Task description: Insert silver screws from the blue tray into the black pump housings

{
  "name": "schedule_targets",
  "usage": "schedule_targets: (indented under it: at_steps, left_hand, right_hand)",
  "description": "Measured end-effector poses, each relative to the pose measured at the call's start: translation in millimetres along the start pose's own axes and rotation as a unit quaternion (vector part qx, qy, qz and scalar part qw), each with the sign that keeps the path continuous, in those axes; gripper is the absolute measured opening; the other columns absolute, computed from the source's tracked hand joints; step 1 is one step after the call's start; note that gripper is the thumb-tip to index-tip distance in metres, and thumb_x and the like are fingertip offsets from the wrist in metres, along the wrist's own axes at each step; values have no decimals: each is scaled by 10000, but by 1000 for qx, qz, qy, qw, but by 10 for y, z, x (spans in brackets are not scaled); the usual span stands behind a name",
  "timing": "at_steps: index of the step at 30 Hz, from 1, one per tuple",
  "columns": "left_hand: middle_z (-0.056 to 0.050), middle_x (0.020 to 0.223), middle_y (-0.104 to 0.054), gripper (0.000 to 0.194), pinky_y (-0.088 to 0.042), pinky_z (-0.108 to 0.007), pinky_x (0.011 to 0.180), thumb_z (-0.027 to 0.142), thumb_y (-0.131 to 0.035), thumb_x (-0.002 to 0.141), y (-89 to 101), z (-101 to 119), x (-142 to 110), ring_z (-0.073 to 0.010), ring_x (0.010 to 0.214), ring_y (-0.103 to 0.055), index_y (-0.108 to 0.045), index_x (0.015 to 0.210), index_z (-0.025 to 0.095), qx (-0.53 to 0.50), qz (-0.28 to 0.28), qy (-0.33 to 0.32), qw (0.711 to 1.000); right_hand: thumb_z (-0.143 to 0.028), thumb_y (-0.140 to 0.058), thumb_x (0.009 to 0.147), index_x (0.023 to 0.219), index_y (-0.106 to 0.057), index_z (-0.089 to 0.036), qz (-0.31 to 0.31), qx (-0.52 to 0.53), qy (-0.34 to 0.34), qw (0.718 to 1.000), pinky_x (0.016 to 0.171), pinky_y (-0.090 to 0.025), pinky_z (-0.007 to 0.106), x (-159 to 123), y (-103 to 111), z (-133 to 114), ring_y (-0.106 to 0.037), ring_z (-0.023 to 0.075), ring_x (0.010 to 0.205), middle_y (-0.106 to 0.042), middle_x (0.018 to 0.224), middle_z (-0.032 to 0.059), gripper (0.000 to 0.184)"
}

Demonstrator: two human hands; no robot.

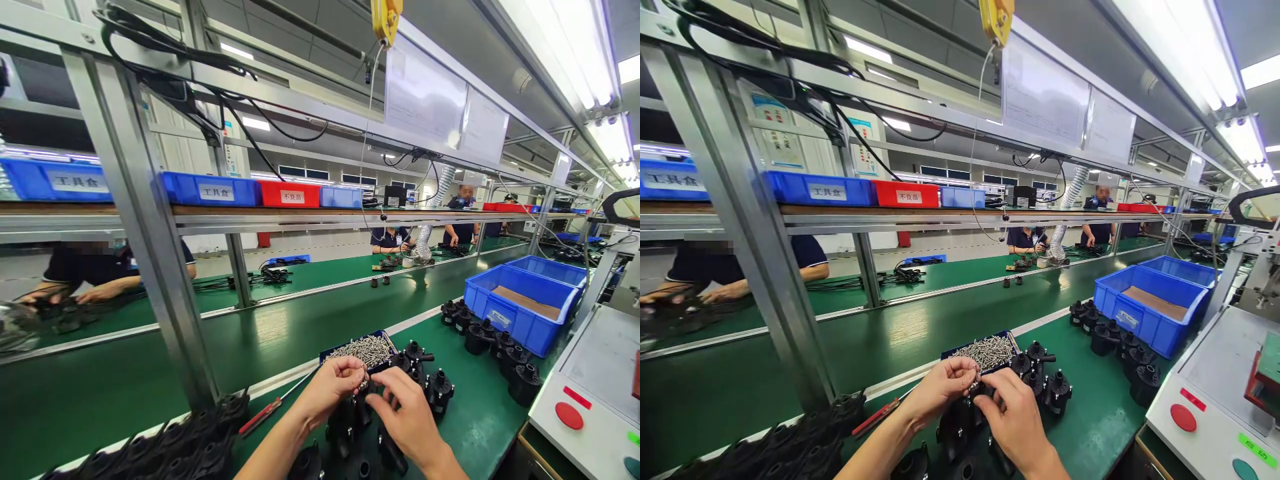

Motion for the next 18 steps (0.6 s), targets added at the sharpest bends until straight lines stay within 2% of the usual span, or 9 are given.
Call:
schedule_targets:
  at_steps: [4,6,11,14,18]
  left_hand:
    - [0,747,-648,516,-414,-189,597,393,-1047,551,-172,-41,-120,-65,613,-529,-723,841,116,-75,-18,37,996]
    - [-3,753,-653,521,-424,-191,594,378,-1053,534,-199,-53,-135,-68,614,-540,-737,852,114,-93,-9,47,995]
    - [18,745,-644,657,-450,-191,608,365,-1054,520,-213,-40,-152,-67,620,-546,-778,1066,126,-100,20,44,994]
    - [-11,787,-672,589,-472,-199,615,388,-1046,533,-197,9,-174,-87,655,-577,-780,979,111,-88,26,28,995]
    - [-21,798,-680,537,-497,-197,615,380,-1049,527,-201,51,-197,-90,652,-591,-753,884,110,-89,13,38,995]
  right_hand:
    - [-202,-590,1048,1202,-691,-239,27,-51,101,993,813,-559,318,-23,-55,-85,-667,202,898,-704,1012,61,188]
    - [-169,-579,1048,1196,-689,-232,31,-80,120,989,823,-562,326,-38,-70,-101,-668,208,909,-700,1001,65,195]
    - [-151,-564,1048,1172,-684,-215,33,-124,139,982,799,-556,340,-20,-90,-187,-664,216,892,-690,996,73,184]
    - [-145,-539,1054,1161,-682,-231,23,-83,114,990,826,-548,340,24,-89,-229,-663,208,922,-689,1016,61,198]
    - [-158,-554,1036,1074,-668,-244,4,-2,30,1000,773,-537,294,77,-67,-209,-666,180,910,-689,1008,29,148]
Point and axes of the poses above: each hand's wrist, its own x-axis towards the middle knuckle, its own y-axis out of the back of the hand, z = x × y, the point moved 6 cm from there along x, towards the middle knuckle
